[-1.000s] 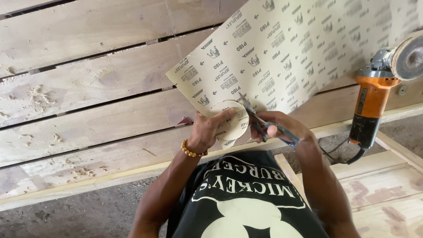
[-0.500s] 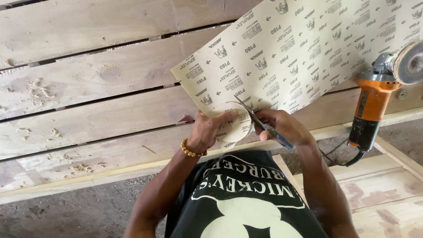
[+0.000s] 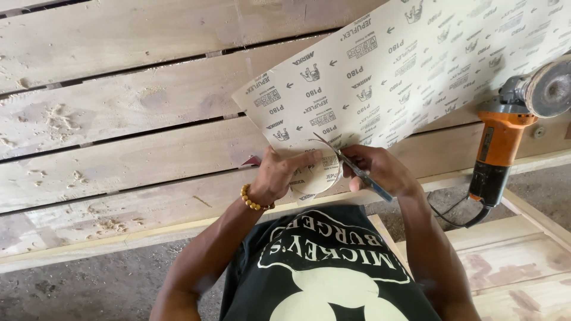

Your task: Cutting circular pieces of sandpaper using scissors.

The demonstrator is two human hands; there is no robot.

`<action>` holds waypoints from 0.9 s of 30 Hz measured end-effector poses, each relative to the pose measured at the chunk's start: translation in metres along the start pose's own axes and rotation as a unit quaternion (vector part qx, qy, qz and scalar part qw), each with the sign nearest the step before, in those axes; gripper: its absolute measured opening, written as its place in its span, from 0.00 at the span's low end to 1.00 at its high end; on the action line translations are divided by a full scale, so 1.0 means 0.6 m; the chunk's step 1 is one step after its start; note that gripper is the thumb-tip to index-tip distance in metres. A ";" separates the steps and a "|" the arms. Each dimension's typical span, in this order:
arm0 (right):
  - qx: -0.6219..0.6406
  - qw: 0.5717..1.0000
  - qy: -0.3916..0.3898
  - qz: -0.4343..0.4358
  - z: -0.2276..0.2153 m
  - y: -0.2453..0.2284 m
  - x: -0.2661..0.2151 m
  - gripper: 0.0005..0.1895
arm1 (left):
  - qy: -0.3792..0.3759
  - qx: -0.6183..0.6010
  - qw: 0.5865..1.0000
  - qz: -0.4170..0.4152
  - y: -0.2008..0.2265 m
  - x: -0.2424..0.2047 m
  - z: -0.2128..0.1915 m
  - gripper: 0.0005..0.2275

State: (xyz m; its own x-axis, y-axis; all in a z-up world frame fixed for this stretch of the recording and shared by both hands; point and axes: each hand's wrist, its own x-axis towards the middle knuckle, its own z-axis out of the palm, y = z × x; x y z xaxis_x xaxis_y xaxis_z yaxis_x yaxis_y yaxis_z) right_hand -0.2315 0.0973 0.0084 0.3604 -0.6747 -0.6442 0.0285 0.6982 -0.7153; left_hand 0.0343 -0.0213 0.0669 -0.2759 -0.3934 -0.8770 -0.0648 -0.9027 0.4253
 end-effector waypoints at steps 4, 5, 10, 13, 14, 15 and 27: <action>-0.011 1.000 -0.013 -0.008 -0.009 -0.009 0.018 0.45 | -0.146 0.114 0.968 0.167 0.015 0.012 -0.024 0.08; -0.014 1.000 -0.015 -0.009 -0.014 -0.008 0.016 0.45 | -0.144 0.112 0.969 0.169 0.008 0.021 -0.030 0.08; -0.022 0.999 -0.023 -0.016 -0.025 -0.024 0.011 0.41 | -0.018 0.135 0.991 -0.018 0.047 -0.012 0.008 0.36; -0.042 0.999 -0.026 -0.017 -0.023 -0.060 0.007 0.41 | -0.136 0.311 0.921 0.192 0.028 0.023 -0.026 0.08; -0.043 0.999 -0.027 -0.018 -0.023 -0.058 0.007 0.41 | -0.135 0.310 0.921 0.193 0.043 0.009 -0.012 0.08; -0.042 0.999 -0.026 -0.022 -0.022 -0.057 0.007 0.41 | -0.076 0.216 0.969 0.092 0.059 -0.006 0.001 0.19; -0.052 0.997 -0.040 -0.028 -0.044 -0.096 0.028 0.47 | -0.046 0.167 0.985 0.010 0.115 -0.026 0.027 0.31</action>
State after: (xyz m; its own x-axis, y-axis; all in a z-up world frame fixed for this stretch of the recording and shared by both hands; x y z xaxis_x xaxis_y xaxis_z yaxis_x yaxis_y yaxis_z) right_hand -0.2516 0.0395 0.0313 0.4347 -0.6877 -0.5815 -0.0451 0.6282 -0.7767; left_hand 0.0188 -0.0746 0.1133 -0.3655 -0.3791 -0.8501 -0.3665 -0.7809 0.5058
